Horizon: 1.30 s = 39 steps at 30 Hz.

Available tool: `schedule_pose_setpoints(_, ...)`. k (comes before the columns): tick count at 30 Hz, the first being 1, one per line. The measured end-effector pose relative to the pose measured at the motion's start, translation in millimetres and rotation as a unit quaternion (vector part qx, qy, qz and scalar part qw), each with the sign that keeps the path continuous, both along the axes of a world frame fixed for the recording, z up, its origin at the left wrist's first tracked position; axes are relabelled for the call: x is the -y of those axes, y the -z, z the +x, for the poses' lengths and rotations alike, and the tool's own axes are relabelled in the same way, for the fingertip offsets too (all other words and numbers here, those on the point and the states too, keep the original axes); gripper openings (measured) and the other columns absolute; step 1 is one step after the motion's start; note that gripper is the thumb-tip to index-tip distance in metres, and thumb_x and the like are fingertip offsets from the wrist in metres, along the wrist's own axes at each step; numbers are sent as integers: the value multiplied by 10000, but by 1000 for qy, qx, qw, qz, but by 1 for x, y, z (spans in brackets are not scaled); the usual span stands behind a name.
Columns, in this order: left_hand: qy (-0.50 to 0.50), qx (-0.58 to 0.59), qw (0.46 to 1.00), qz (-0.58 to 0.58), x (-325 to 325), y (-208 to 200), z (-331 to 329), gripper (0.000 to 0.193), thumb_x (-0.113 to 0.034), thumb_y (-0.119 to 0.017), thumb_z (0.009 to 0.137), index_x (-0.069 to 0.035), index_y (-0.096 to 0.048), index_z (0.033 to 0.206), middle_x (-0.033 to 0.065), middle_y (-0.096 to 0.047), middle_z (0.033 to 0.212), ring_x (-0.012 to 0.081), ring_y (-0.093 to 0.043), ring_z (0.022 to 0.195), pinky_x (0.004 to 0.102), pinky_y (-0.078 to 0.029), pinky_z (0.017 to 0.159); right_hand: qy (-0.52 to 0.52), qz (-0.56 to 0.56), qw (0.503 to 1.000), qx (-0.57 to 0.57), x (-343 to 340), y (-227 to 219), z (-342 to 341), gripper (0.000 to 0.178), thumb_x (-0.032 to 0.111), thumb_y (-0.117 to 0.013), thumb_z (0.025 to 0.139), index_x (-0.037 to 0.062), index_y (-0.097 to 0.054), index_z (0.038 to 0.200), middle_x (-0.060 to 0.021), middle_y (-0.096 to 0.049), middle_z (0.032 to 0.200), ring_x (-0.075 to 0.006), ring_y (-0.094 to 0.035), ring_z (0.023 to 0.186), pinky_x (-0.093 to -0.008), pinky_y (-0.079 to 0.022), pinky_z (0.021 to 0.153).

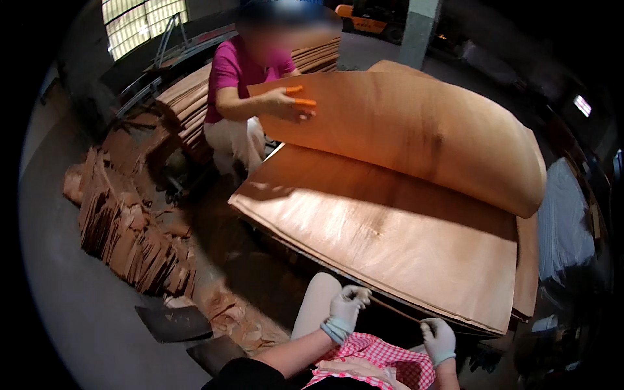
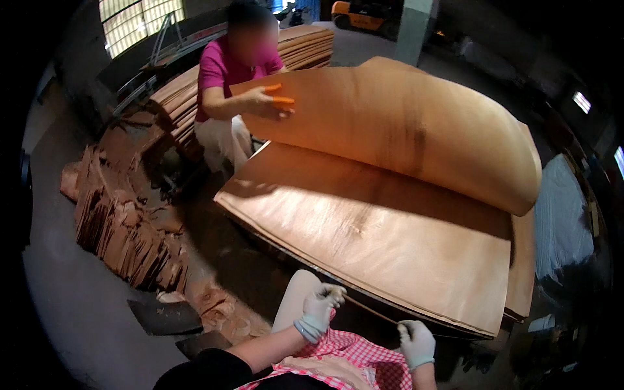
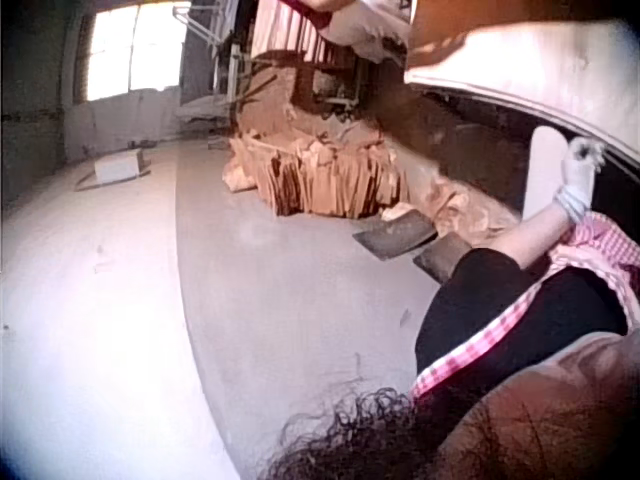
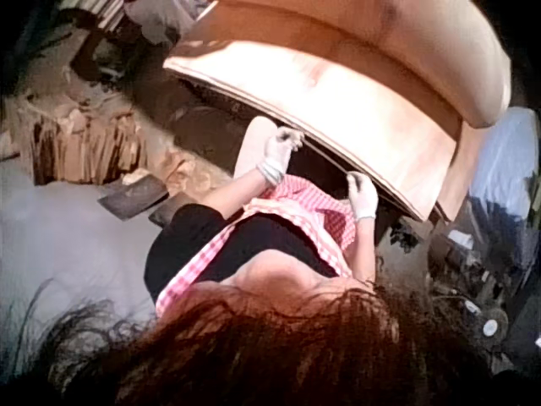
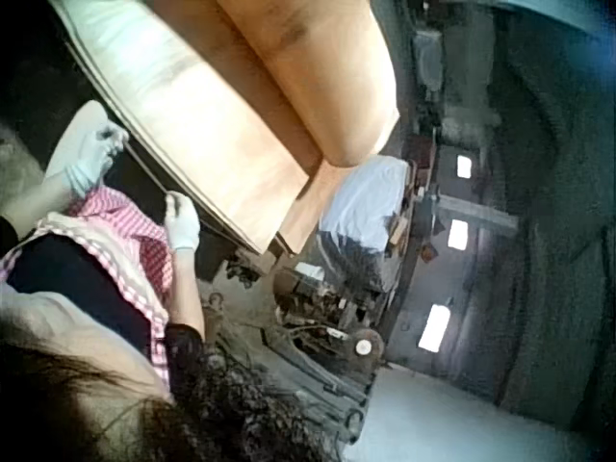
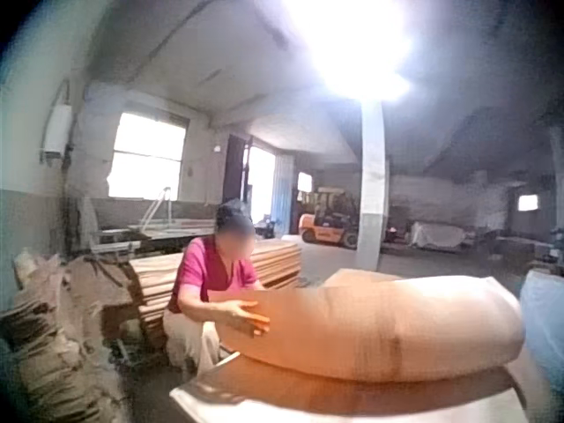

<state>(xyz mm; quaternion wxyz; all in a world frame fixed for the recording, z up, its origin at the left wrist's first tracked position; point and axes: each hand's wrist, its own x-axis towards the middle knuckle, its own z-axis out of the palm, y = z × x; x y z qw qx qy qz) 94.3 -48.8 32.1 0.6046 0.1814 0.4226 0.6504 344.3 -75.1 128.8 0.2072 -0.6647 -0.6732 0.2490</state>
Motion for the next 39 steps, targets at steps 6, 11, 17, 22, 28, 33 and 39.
schedule_pose_setpoints(6,-208,-74,974,45,-43,21,-99,180,142,-543,815,-24,-611,835,92,-643,841,107,-560,658,209,-450,583,32,-39,999,-9,-2,21,65,175,176,-632,869,28,-688,945,-168,-666,892,-310,-655,848,-368,-514,768)
schedule_pose_setpoints(11,-307,-83,947,45,-42,17,-172,125,104,-595,841,-13,-629,871,95,-667,851,97,-576,647,185,-449,549,6,-74,994,75,-5,-10,52,180,203,-642,859,40,-691,915,-169,-667,873,-323,-652,834,-382,-508,744)
schedule_pose_setpoints(17,-328,-138,934,-20,-33,28,-191,45,-35,-667,881,-37,-625,895,58,-680,856,85,-592,661,191,-476,567,-35,-160,983,86,-3,-18,38,221,243,-634,863,31,-692,878,-174,-664,801,-335,-651,787,-394,-506,708)
schedule_pose_setpoints(22,-335,-197,921,-26,-35,42,-194,79,-15,-675,869,-28,-637,937,48,-671,869,91,-590,722,204,-485,655,-46,-168,980,97,-7,-21,33,218,237,-628,870,29,-691,889,-170,-666,789,-329,-652,765,-389,-506,692)
schedule_pose_setpoints(28,-376,-397,836,-41,-54,49,-206,78,27,-726,787,-25,-668,789,63,-617,1008,153,-567,974,261,-494,813,-33,-193,979,52,-20,-13,17,210,200,-624,884,0,-686,898,-152,-663,741,-260,-654,713,-338,-500,666)
schedule_pose_setpoints(33,-381,-527,757,-58,-78,55,-237,103,-79,-773,715,-50,-679,745,106,-641,1043,277,-541,1079,384,-386,998,-16,-203,973,-108,-34,14,15,177,130,-628,887,-33,-673,941,-135,-678,785,-173,-644,726,-305,-503,683)
schedule_pose_setpoints(39,-427,-523,733,-83,-107,73,-322,92,-25,-721,818,-13,-643,772,92,-561,1149,162,-576,953,282,-479,845,10,-219,974,61,-57,31,116,210,151,-619,882,-46,-673,931,-128,-685,804,-171,-637,749,-310,-506,701)
